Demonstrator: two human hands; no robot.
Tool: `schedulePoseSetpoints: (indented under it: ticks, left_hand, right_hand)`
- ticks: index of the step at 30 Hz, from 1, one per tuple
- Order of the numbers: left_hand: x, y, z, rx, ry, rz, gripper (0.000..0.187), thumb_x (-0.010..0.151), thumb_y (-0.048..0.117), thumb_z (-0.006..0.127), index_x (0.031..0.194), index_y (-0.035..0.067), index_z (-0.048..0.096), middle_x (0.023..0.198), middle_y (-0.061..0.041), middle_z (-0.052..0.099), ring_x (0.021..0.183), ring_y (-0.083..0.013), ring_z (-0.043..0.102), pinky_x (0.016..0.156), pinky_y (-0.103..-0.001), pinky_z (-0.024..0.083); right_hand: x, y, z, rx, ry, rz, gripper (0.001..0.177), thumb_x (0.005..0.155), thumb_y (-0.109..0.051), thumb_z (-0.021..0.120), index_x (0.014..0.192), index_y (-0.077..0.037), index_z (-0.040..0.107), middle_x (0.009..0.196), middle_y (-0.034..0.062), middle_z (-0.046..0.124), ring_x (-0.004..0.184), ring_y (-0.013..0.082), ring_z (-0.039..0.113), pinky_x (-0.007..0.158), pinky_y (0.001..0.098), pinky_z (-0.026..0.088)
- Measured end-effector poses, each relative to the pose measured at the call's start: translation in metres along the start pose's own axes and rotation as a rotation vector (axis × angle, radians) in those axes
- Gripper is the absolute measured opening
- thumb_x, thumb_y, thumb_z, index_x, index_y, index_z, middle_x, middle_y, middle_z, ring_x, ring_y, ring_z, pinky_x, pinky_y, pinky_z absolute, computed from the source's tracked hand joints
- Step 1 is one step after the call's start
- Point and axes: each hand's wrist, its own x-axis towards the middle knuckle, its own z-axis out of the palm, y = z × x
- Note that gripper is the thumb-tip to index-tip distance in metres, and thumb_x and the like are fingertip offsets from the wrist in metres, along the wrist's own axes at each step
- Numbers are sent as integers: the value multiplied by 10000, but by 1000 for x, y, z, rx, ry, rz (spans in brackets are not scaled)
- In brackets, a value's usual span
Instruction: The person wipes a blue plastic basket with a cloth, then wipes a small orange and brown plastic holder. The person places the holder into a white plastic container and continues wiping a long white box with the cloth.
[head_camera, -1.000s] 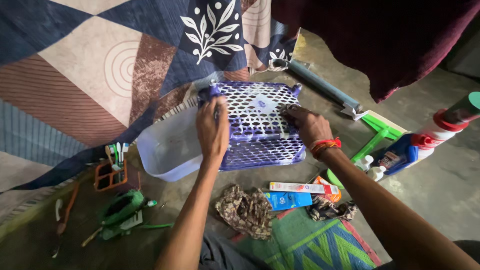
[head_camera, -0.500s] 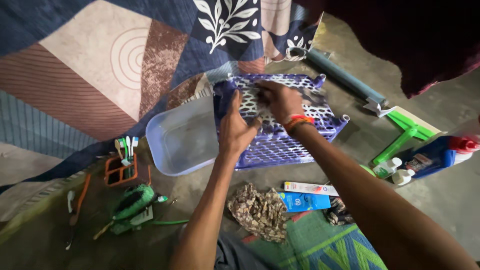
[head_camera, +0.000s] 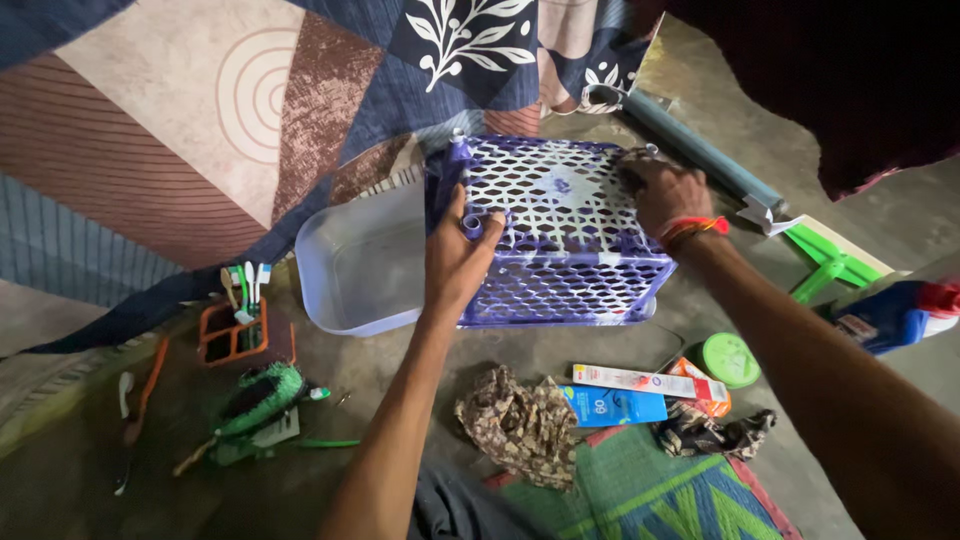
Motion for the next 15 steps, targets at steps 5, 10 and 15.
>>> schedulePoseSetpoints:
  ticks: [5, 10, 15]
  left_hand:
    - [3, -9, 8, 208, 73, 280, 638, 938, 280, 688, 1447, -58, 505, 1436, -267, 581, 1351, -349, 574, 1135, -378, 433]
    - [-7, -2, 17, 300, 70, 407, 598, 974, 230, 644, 1446, -100, 484, 1485, -304, 513, 1413, -393, 485, 1189, -407, 361]
    - [-14, 22, 29, 323, 87, 429, 557, 969, 181, 644, 1425, -103, 499, 1473, -302, 527, 1414, -400, 487, 1198, -405, 378]
  right_hand:
    - [23, 5, 38, 38, -49, 300, 406, 895, -137, 671, 1279, -253, 733, 1088, 193, 721, 970, 412, 683, 868, 497, 538]
    - [84, -37, 61, 362, 34, 103, 328, 912, -145, 655, 1231, -179, 723, 1085, 151, 753, 993, 357, 731, 888, 445, 565]
    - [104, -89, 55, 426, 49, -22, 314, 921, -94, 631, 1221, -114, 722, 1101, 177, 751, 978, 346, 741, 923, 420, 575]
